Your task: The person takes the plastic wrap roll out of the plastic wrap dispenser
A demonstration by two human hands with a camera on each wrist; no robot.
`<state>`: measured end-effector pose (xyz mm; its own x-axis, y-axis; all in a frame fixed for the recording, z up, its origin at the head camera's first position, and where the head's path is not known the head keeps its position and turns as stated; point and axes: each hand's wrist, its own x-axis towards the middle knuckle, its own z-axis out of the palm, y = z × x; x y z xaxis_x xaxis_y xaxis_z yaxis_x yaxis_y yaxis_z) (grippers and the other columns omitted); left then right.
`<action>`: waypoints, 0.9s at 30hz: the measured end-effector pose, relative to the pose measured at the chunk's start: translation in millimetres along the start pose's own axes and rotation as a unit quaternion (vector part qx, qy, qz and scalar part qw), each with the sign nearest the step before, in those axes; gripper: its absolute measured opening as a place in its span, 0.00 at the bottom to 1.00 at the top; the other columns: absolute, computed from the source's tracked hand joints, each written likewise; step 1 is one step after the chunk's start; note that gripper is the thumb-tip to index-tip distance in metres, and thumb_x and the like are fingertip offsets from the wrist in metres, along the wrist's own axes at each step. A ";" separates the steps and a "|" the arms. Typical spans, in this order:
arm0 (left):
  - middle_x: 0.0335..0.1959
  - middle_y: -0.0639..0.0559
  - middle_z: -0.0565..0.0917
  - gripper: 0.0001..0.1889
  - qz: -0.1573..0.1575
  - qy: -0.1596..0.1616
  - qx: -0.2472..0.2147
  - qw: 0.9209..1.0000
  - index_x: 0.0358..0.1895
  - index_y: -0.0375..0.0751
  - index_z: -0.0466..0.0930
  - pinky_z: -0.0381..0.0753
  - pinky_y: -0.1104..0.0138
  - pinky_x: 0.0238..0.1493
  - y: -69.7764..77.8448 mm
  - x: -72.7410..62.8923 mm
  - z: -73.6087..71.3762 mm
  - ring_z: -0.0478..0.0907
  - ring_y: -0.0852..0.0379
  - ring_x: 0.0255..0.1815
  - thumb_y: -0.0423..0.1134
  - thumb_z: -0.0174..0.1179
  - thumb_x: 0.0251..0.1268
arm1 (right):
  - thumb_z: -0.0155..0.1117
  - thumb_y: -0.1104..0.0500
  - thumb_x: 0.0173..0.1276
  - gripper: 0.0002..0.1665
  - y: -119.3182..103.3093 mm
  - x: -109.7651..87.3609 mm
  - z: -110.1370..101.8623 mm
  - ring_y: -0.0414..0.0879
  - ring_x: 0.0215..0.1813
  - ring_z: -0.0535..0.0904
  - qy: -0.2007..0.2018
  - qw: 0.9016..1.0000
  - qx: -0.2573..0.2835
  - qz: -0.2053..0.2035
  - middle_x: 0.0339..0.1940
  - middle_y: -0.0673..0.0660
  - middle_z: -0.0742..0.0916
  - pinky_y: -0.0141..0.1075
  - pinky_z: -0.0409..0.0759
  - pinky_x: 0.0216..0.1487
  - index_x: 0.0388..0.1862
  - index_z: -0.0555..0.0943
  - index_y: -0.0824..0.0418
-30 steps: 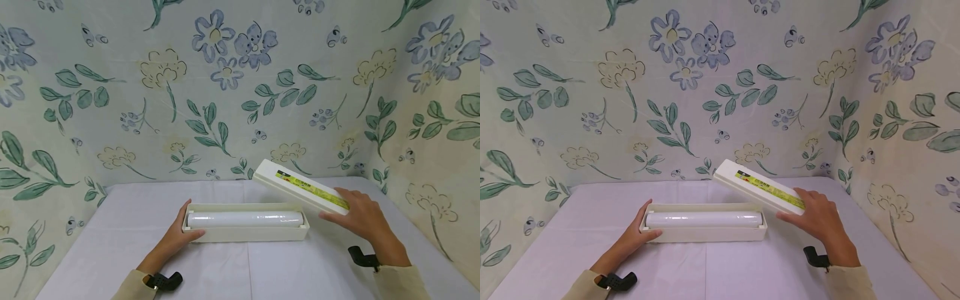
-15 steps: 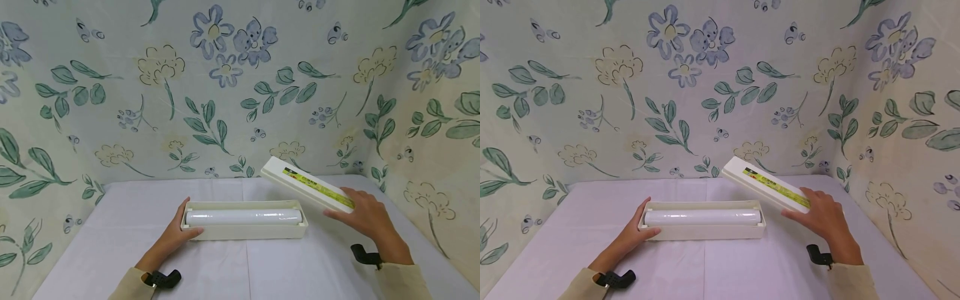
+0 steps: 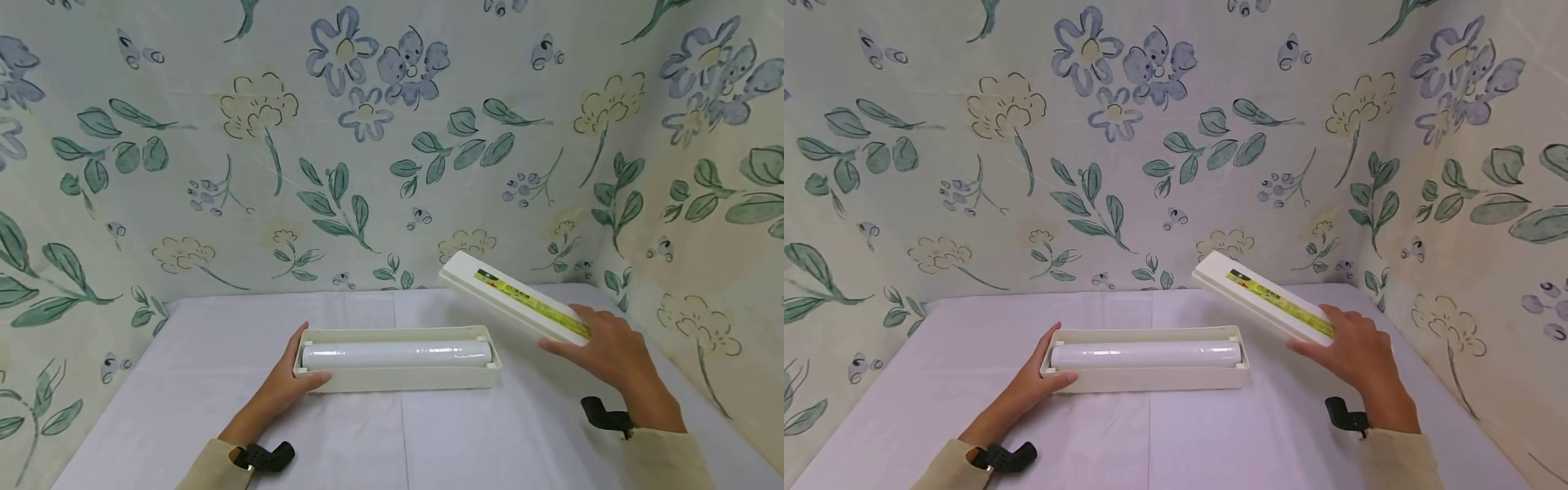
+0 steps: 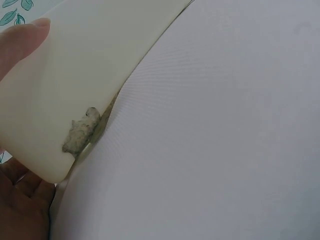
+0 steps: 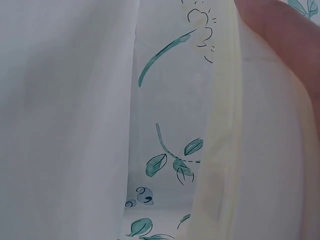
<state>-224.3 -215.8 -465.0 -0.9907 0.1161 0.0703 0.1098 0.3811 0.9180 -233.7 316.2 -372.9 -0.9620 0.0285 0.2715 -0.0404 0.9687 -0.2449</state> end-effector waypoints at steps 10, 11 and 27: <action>0.72 0.45 0.60 0.56 -0.002 0.001 0.004 1.000 0.77 0.61 0.38 0.61 0.41 0.65 1.7 0.2 0.7 0.64 0.42 0.66 0.49 0.71 0.53 | 0.57 0.16 0.44 0.68 8.4 0.6 -4.5 0.61 0.37 0.72 -0.001 1.000 -0.009 0.012 0.50 0.73 0.78 0.49 0.70 0.23 0.72 0.64 0.63; 0.72 0.45 0.60 0.56 -0.002 0.001 0.004 1.000 0.77 0.61 0.38 0.61 0.41 0.65 1.9 0.0 0.7 0.64 0.42 0.66 0.49 0.71 0.53 | 0.57 0.16 0.44 0.68 9.0 0.4 -4.9 0.61 0.36 0.72 -0.002 1.000 -0.009 0.013 0.50 0.73 0.78 0.48 0.70 0.23 0.72 0.64 0.62; 0.72 0.45 0.60 0.56 -0.004 0.000 -0.004 1.000 0.77 0.62 0.37 0.62 0.42 0.65 0.0 -0.2 0.5 0.63 0.43 0.67 0.48 0.71 0.53 | 0.55 0.16 0.46 0.69 26.0 -2.0 -9.5 0.64 0.37 0.72 -0.035 0.998 -0.024 0.040 0.50 0.75 0.77 0.58 0.70 0.23 0.74 0.60 0.61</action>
<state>-224.0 -215.4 -465.2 -0.9915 0.1139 0.0629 0.1015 0.3745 0.9216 -230.2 343.7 -370.9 -0.9780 0.0910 0.1875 0.0488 0.9746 -0.2186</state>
